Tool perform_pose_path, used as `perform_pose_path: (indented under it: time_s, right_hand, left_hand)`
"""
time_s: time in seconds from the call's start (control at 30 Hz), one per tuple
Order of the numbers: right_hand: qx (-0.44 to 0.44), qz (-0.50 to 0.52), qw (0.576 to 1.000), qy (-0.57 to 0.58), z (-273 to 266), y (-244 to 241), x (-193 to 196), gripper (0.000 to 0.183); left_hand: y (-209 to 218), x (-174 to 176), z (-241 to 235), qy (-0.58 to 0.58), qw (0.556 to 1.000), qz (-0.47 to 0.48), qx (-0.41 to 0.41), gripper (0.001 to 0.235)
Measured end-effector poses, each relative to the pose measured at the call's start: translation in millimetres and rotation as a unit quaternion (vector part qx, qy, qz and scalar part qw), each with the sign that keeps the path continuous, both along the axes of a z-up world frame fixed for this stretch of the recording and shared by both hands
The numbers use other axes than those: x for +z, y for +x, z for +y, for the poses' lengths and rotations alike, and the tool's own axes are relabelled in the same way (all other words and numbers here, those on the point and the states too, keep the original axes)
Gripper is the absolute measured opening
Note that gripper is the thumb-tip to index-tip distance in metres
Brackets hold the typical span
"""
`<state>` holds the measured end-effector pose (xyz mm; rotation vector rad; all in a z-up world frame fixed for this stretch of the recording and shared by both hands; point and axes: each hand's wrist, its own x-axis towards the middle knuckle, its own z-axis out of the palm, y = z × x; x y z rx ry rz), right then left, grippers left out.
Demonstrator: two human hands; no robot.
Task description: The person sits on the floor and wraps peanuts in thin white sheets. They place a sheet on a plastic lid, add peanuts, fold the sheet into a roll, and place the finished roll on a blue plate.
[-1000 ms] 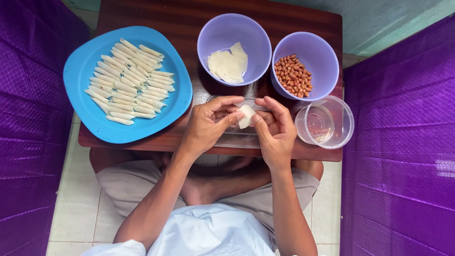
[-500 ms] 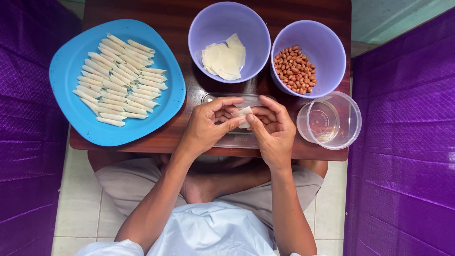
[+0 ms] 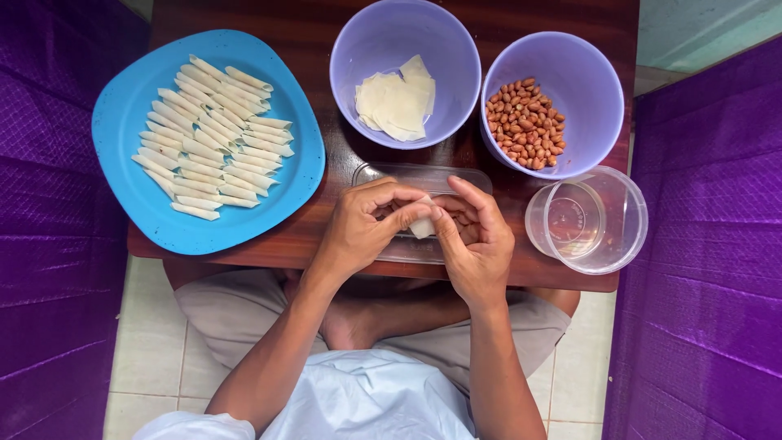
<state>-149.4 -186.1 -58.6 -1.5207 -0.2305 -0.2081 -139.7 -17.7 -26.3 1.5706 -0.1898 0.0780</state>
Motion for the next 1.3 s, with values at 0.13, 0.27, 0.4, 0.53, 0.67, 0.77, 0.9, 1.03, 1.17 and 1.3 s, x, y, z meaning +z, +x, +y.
perform_pose_path:
  time_s: [0.13,0.27,0.4,0.53,0.67,0.77,0.9,1.03,1.17,1.3]
  right_hand:
    - [0.008,0.001,1.000,-0.005,1.7,0.5,4.5,0.049]
    - [-0.007,0.015,1.000,0.025,0.0,0.9,0.4,0.046]
    - [-0.019,0.016,0.999,0.036,-1.1,0.6,-1.1,0.043]
    - [-0.021,0.016,0.999,0.040,-1.3,0.7,-3.2,0.042]
    - [-0.018,0.015,0.999,0.036,-1.4,-0.6,-1.2,0.042]
    - [-0.010,0.007,0.999,0.034,-1.7,0.6,0.3,0.041]
    - [-0.002,-0.009,1.000,0.009,-0.1,-0.4,2.0,0.039]
    - [0.005,-0.014,1.000,0.009,-1.9,0.1,-0.8,0.039]
    - [-0.003,-0.002,0.999,0.034,-3.5,0.7,-2.6,0.039]
    - [0.002,-0.003,1.000,0.028,-2.7,0.2,3.1,0.041]
  left_hand:
    - [-1.1,-7.9,-2.6,-0.034,0.999,0.016,0.031,0.013]
    - [-1.6,-6.2,-2.5,-0.028,0.998,0.019,0.045,0.012]
    - [-1.5,-6.2,-2.3,-0.021,0.999,0.019,0.038,0.012]
    - [-1.6,-8.1,-1.7,-0.023,0.999,0.020,0.033,0.011]
    - [-1.3,-4.2,-2.2,-0.019,0.999,0.023,0.037,0.009]
    - [0.1,-11.5,-2.1,-0.016,0.999,0.023,0.036,0.006]
    - [3.3,-26.2,-0.1,-0.011,0.999,0.019,0.027,0.003]
    - [3.6,-16.4,1.4,-0.004,0.999,0.026,0.020,0.002]
    - [2.1,-18.5,4.2,-0.048,0.997,0.047,-0.024,0.036]
    - [1.1,-19.0,5.4,-0.042,0.997,0.053,-0.025,0.039]
